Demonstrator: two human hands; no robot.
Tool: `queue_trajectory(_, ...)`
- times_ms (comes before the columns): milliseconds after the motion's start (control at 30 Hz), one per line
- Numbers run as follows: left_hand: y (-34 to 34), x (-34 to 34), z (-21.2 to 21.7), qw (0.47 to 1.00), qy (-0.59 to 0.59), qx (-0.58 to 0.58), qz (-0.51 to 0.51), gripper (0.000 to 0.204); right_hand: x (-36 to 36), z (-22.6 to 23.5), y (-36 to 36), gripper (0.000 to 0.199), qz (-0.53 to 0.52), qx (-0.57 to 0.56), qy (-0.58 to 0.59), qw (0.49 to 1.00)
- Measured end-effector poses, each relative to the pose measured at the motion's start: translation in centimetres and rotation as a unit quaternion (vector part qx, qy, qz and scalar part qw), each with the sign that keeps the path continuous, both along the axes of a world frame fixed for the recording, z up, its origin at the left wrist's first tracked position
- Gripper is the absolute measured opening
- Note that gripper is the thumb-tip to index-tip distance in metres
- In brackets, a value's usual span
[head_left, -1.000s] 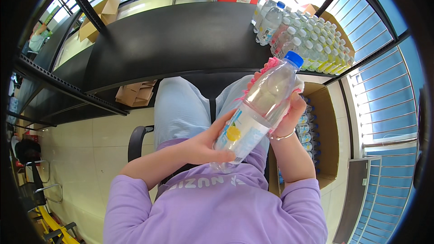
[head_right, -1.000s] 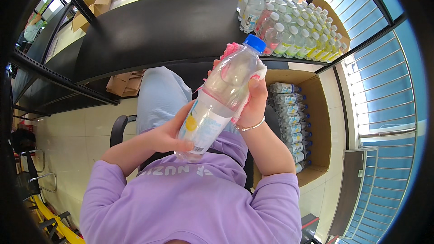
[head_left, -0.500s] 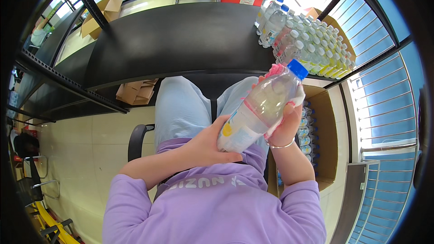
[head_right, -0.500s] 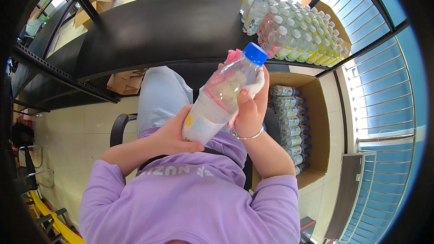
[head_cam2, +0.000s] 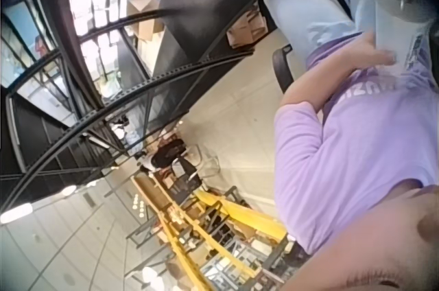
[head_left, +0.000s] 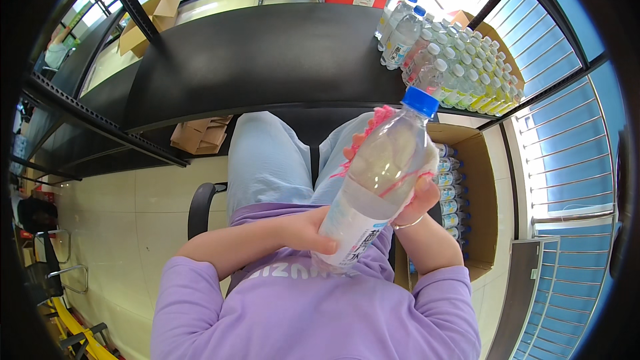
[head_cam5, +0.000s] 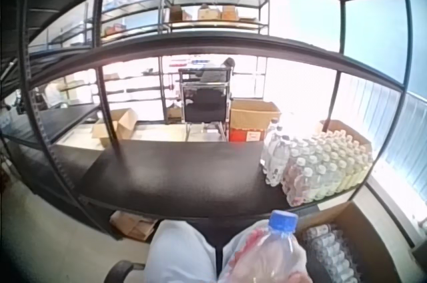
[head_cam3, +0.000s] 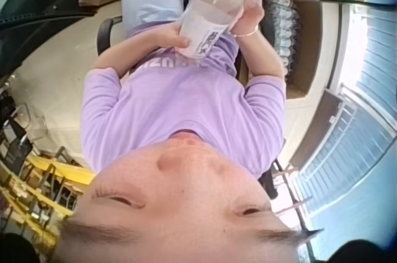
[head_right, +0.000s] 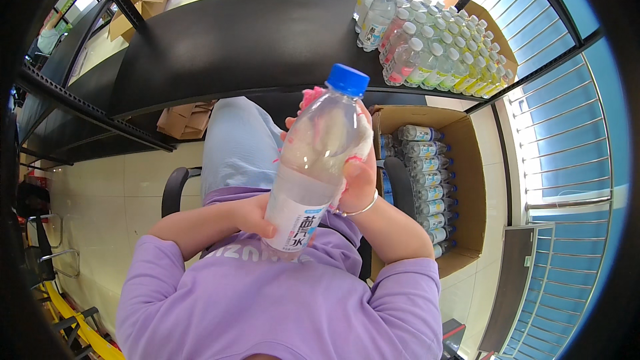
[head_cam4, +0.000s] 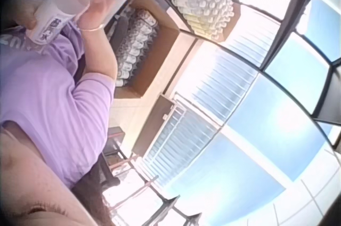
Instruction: The person sits at a table and repeatedly wraps a pink decorative ribbon around the neck of a plastic water bottle. They adjust the ribbon, tighten the bottle cap, and place the bottle on the table before picking up another one to repeat the process.
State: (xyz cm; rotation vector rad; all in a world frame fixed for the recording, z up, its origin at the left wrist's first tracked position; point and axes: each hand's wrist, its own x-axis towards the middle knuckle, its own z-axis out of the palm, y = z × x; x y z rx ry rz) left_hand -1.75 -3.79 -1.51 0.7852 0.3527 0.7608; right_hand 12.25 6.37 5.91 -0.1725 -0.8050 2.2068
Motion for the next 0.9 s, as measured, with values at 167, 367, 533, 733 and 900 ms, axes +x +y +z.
queue_trajectory(167,0.3,0.3,0.2,1.000,0.004,-0.004,0.016,0.085,-0.1,0.3,0.3,0.086,-0.013,-0.018,-0.022,1.000)
queue_trajectory(367,0.7,0.5,0.5,0.977,0.078,0.058,0.189,0.075,0.2,-0.3,1.5,0.086,-0.119,0.120,-0.040,0.985)
queue_trajectory(533,0.4,0.8,2.1,0.968,0.081,0.041,0.235,0.058,0.6,-1.4,2.6,0.084,-0.177,0.168,-0.107,0.964)
queue_trajectory(733,0.2,0.9,1.5,0.933,0.204,0.115,0.272,0.057,-1.0,-1.2,1.5,0.081,-0.181,0.155,-0.081,0.968)
queue_trajectory(900,0.1,0.9,1.0,0.944,0.200,0.107,0.240,0.059,-0.6,-0.7,1.5,0.084,-0.051,0.088,-0.003,0.995)
